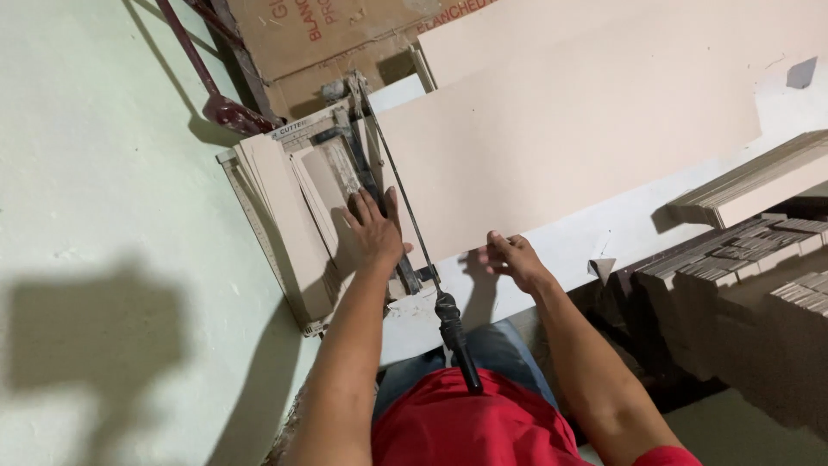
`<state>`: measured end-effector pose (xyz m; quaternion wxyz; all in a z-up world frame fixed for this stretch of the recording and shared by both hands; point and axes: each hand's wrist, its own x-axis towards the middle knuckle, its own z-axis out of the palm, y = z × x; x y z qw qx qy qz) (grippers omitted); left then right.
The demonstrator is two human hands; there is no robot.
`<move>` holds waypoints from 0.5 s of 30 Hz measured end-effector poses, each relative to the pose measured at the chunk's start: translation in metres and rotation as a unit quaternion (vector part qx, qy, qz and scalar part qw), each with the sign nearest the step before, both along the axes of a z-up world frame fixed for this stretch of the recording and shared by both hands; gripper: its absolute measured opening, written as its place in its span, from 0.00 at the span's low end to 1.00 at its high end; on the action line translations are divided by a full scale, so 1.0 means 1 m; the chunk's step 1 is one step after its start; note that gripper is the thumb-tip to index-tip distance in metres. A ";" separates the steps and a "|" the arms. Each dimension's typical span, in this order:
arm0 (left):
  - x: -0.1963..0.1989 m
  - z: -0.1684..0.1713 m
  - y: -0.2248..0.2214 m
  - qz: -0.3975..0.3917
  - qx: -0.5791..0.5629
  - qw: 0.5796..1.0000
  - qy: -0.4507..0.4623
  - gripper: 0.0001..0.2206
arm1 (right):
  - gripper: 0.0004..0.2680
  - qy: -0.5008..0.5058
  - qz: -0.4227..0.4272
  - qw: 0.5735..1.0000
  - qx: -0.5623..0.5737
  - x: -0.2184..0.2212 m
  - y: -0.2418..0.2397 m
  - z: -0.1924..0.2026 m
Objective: Using a manual paper cutter to cut sheets of cardboard into smaller pieces by aligning them and pulling the blade handle.
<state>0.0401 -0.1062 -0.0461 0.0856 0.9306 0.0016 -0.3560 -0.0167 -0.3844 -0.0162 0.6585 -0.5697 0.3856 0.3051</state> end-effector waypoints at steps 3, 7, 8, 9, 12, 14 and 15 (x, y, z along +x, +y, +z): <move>0.001 0.017 -0.009 -0.018 0.073 0.997 0.031 0.55 | 0.23 0.051 0.232 0.966 -0.101 -0.006 0.010 0.026; 0.009 0.006 -0.014 -0.007 0.118 0.992 0.046 0.62 | 0.31 -0.050 0.539 0.816 -0.206 -0.029 0.078 0.161; 0.008 -0.009 -0.015 -0.018 0.152 0.987 0.056 0.68 | 0.46 -0.048 0.626 0.743 -0.231 -0.040 0.098 0.202; 0.007 -0.002 -0.015 -0.021 0.151 0.987 0.057 0.68 | 0.46 -0.045 0.624 0.745 -0.230 -0.059 0.101 0.181; 0.006 0.017 -0.011 -0.017 0.097 0.993 0.068 0.65 | 0.35 -0.098 0.590 0.746 -0.293 -0.104 0.104 0.107; 0.003 0.025 -0.009 0.009 0.027 0.999 0.035 0.56 | 0.33 -0.111 0.562 0.765 -0.292 -0.124 0.092 0.045; 0.005 0.026 -0.012 0.009 0.025 0.999 0.034 0.56 | 0.33 -0.110 0.563 0.765 -0.295 -0.127 0.088 0.027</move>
